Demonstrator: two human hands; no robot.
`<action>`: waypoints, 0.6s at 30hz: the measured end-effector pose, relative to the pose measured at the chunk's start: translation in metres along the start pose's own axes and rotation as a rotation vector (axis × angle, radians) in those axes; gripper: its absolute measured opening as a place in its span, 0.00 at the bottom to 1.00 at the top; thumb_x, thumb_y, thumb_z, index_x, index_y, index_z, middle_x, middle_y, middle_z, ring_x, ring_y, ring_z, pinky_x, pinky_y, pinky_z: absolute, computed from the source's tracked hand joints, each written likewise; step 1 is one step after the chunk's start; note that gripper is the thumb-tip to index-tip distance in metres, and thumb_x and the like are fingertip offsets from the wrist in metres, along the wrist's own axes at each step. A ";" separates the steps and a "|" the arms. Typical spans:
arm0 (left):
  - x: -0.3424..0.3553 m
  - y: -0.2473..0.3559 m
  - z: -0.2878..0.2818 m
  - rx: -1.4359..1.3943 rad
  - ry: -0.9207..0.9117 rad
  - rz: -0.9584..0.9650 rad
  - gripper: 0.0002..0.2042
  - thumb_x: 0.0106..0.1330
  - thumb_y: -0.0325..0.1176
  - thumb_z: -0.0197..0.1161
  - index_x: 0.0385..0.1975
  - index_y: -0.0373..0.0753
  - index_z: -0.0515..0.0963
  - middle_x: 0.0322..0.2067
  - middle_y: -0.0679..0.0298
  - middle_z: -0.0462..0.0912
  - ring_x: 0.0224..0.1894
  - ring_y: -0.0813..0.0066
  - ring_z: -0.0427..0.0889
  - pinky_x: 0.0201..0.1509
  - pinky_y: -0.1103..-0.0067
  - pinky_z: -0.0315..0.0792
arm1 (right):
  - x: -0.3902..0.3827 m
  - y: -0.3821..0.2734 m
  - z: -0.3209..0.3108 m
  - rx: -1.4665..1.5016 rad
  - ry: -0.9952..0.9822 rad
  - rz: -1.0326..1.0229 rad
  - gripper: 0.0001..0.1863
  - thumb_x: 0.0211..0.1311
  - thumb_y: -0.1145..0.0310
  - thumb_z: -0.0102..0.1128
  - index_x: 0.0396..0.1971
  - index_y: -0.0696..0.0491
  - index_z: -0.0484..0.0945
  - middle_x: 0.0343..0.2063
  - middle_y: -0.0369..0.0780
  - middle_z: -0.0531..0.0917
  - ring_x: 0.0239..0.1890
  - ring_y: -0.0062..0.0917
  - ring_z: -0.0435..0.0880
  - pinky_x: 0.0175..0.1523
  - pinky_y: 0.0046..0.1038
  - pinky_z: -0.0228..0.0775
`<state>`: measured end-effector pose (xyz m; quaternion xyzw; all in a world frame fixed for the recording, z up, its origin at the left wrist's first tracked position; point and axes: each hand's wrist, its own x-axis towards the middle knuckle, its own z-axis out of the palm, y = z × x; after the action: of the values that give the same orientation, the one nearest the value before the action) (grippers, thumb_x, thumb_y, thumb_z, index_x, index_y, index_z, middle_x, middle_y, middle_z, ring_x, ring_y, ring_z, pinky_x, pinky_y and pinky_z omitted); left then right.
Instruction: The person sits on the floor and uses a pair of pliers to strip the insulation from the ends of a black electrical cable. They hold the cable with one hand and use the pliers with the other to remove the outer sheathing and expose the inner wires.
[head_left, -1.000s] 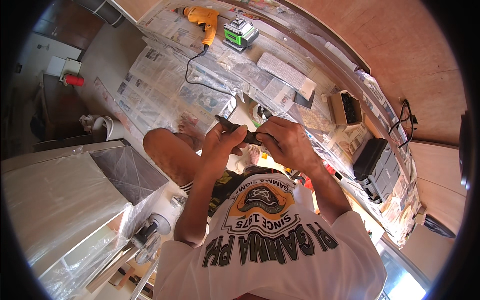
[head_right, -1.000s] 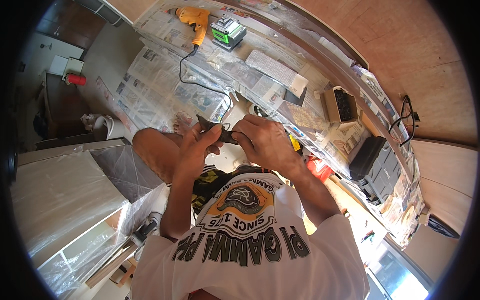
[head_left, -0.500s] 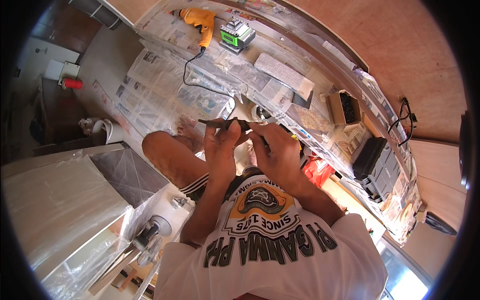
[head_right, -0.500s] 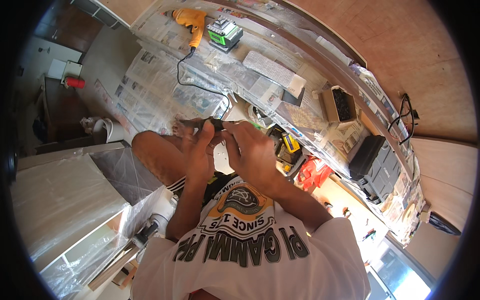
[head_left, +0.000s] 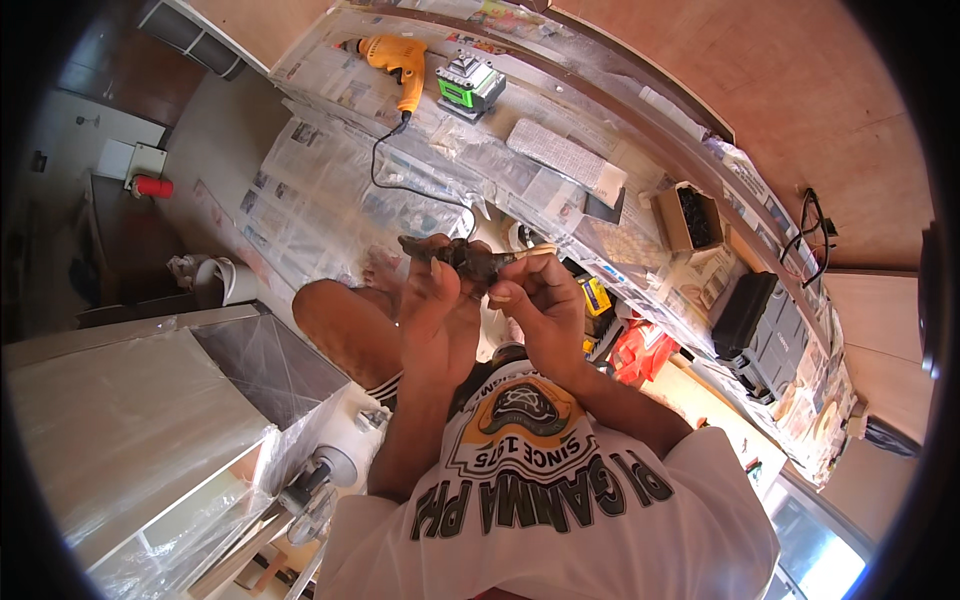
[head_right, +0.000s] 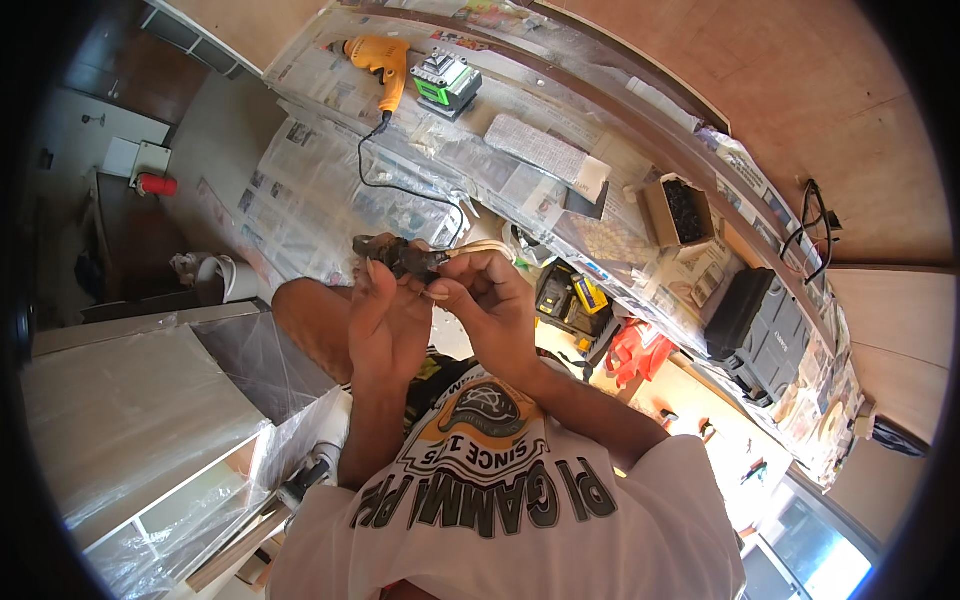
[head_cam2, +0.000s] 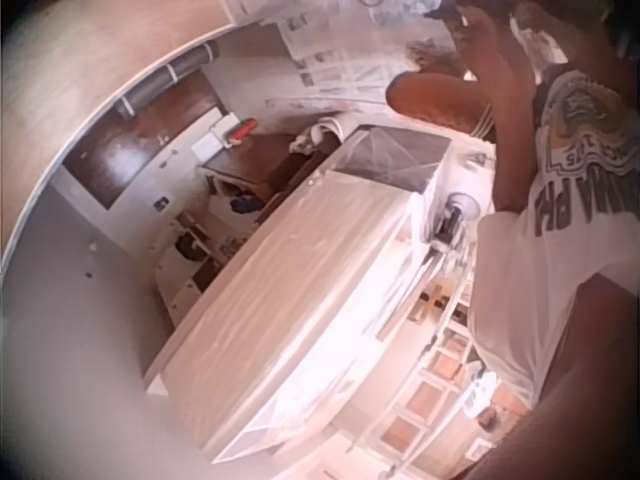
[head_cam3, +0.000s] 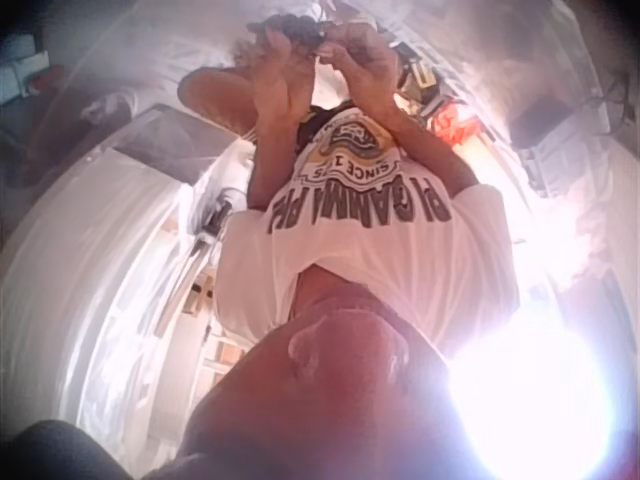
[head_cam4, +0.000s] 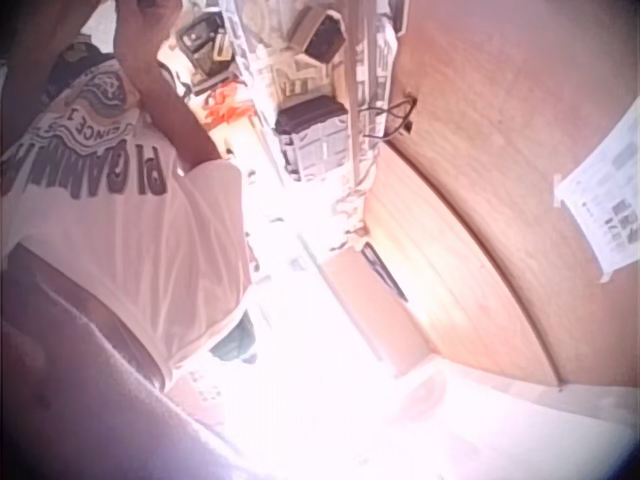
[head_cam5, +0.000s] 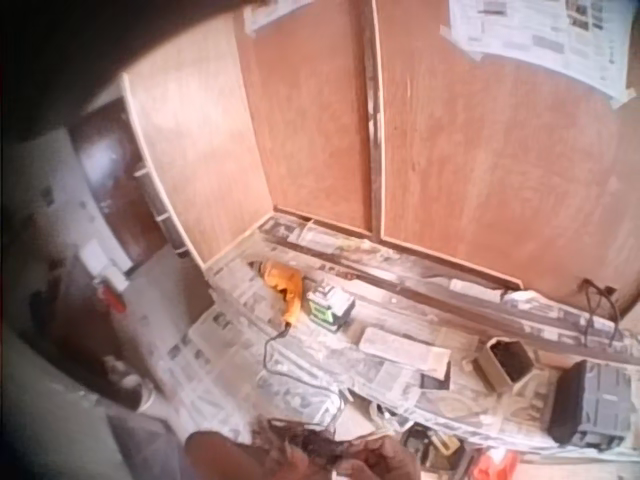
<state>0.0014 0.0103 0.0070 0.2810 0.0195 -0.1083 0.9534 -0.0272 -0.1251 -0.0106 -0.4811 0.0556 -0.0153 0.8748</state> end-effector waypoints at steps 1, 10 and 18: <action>0.000 0.000 0.002 0.044 -0.007 0.029 0.18 0.78 0.36 0.64 0.61 0.41 0.69 0.52 0.56 0.83 0.55 0.65 0.82 0.65 0.64 0.70 | 0.003 -0.001 0.003 0.004 0.011 -0.023 0.12 0.69 0.79 0.69 0.50 0.59 0.78 0.42 0.39 0.87 0.44 0.17 0.85 0.50 0.21 0.79; 0.010 0.013 -0.020 0.183 -0.126 0.107 0.23 0.76 0.37 0.66 0.64 0.39 0.67 0.53 0.52 0.81 0.51 0.65 0.82 0.48 0.70 0.79 | -0.004 -0.038 -0.014 -0.944 -0.087 -0.371 0.13 0.64 0.72 0.75 0.47 0.58 0.87 0.38 0.45 0.91 0.35 0.24 0.91 0.42 0.25 0.82; 0.006 0.022 -0.007 0.240 -0.148 0.097 0.27 0.72 0.40 0.71 0.64 0.40 0.66 0.49 0.56 0.80 0.51 0.67 0.80 0.55 0.70 0.73 | 0.075 -0.061 -0.039 -0.499 -0.609 -0.020 0.11 0.64 0.77 0.73 0.46 0.54 0.90 0.33 0.36 0.91 0.30 0.16 0.87 0.33 0.19 0.75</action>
<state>0.0124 0.0308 0.0118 0.3847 -0.0773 -0.0838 0.9160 0.0450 -0.1966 0.0136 -0.6621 -0.2093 0.1335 0.7071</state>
